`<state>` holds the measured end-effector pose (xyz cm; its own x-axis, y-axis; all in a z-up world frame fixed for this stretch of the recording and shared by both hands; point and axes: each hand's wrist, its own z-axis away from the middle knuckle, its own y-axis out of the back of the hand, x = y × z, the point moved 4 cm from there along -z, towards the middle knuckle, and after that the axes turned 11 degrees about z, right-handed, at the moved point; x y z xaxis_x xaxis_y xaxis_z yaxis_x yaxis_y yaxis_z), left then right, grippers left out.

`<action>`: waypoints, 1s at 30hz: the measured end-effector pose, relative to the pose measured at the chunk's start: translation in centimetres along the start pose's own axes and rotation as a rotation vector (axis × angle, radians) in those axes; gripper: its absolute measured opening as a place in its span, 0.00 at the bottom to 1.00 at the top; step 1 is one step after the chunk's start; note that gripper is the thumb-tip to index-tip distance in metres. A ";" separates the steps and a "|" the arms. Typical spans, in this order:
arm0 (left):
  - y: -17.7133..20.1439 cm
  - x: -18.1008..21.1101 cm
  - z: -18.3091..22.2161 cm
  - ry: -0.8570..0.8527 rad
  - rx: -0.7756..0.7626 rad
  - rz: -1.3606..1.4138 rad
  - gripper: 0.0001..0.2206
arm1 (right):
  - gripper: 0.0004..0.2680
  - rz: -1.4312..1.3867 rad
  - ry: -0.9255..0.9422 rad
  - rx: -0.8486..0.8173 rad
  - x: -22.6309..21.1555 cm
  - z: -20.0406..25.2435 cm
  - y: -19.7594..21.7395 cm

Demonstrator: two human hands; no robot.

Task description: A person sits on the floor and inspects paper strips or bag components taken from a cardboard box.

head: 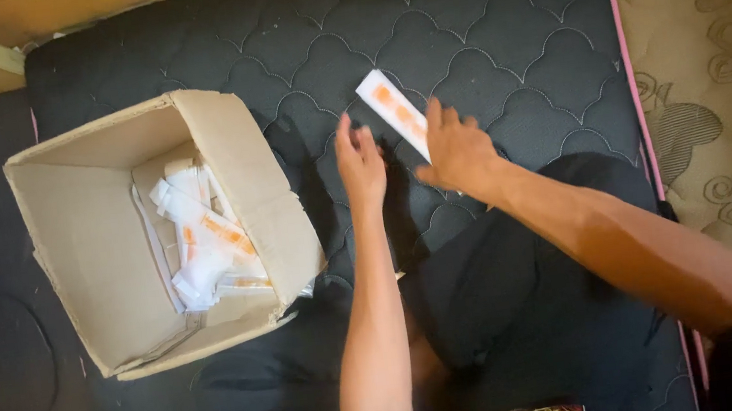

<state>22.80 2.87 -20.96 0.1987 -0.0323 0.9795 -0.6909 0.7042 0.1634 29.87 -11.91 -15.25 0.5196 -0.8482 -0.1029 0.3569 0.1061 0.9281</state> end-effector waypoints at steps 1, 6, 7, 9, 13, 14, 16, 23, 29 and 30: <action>-0.7 -0.8 -1.5 -0.004 -0.002 0.003 0.22 | 0.38 0.002 -0.002 0.004 0.5 0.1 -1.6; -3.8 -0.8 -6.8 -0.230 -0.076 -0.284 0.22 | 0.32 0.084 -0.070 -0.085 2.0 -0.8 -6.7; -4.1 -1.5 -7.4 -0.233 -0.079 -0.280 0.22 | 0.32 0.085 -0.074 -0.082 2.0 -0.9 -6.9; -4.7 -3.2 -8.3 -0.206 -0.113 -0.359 0.19 | 0.26 0.073 -0.076 -0.071 1.9 -0.8 -7.5; -4.5 -1.3 -7.6 -0.177 -0.116 -0.336 0.17 | 0.25 0.089 -0.063 -0.051 2.0 -1.3 -8.0; -4.5 -1.3 -7.6 -0.180 -0.113 -0.320 0.17 | 0.23 0.093 -0.059 -0.038 1.9 -1.3 -7.8; -4.6 -1.7 -7.7 -0.182 -0.113 -0.304 0.17 | 0.22 0.096 -0.057 -0.027 1.9 -1.3 -7.7; -1.6 1.9 -4.6 -0.283 -0.028 -0.181 0.21 | 0.34 0.157 -0.003 -0.017 1.4 0.1 -0.1; 6.2 12.0 0.9 -0.323 -0.017 0.053 0.18 | 0.20 -0.357 0.434 0.334 -5.8 3.0 3.4; 7.9 13.8 1.6 -0.283 -0.006 0.122 0.18 | 0.20 -0.615 0.601 0.398 -7.2 3.2 2.4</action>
<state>18.98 6.88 -5.93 -0.0878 -0.1431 0.9858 -0.6933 0.7194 0.0427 24.48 -7.18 -11.12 0.6805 -0.2757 -0.6789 0.4679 -0.5495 0.6922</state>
